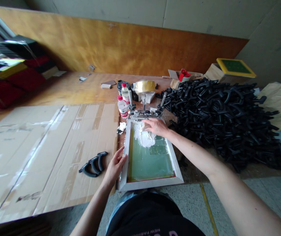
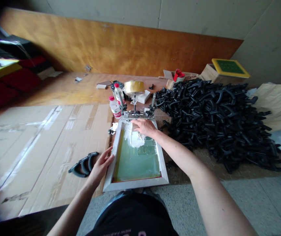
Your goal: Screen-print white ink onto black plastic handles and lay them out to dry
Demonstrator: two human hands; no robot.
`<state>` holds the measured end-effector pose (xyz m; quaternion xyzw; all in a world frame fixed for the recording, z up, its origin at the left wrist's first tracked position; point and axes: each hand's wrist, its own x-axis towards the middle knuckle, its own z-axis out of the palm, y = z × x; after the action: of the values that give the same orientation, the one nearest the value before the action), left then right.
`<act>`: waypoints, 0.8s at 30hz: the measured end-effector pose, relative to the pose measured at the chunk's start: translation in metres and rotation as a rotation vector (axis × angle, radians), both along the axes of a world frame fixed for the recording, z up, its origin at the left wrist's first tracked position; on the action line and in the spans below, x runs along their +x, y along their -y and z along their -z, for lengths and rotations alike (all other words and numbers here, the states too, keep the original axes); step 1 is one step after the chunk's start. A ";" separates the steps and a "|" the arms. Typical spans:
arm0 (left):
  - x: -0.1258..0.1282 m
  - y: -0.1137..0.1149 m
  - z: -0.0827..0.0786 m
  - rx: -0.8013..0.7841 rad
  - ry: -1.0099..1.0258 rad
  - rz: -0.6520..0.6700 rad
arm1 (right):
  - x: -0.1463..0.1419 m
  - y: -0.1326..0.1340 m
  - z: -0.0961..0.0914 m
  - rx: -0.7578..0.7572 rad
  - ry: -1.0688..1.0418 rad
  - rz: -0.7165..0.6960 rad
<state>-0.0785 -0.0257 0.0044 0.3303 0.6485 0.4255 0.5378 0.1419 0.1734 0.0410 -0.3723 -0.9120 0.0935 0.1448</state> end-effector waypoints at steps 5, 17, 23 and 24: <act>-0.008 -0.009 -0.038 0.089 0.039 -0.023 | 0.030 -0.054 -0.018 0.032 -0.135 0.347; 0.030 -0.073 -0.067 0.336 0.367 -0.223 | 0.054 0.044 0.073 -0.167 -0.103 0.210; 0.065 -0.012 0.010 -0.266 0.568 -0.062 | 0.005 0.113 0.062 -0.013 -0.031 0.016; 0.067 -0.005 0.019 -0.280 0.609 -0.111 | -0.002 0.126 0.062 0.016 -0.001 -0.090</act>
<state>-0.0116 -0.0203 -0.0143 0.0751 0.5271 0.4400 0.7232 0.1398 0.0469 -0.0209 -0.3294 -0.9285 0.0927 0.1441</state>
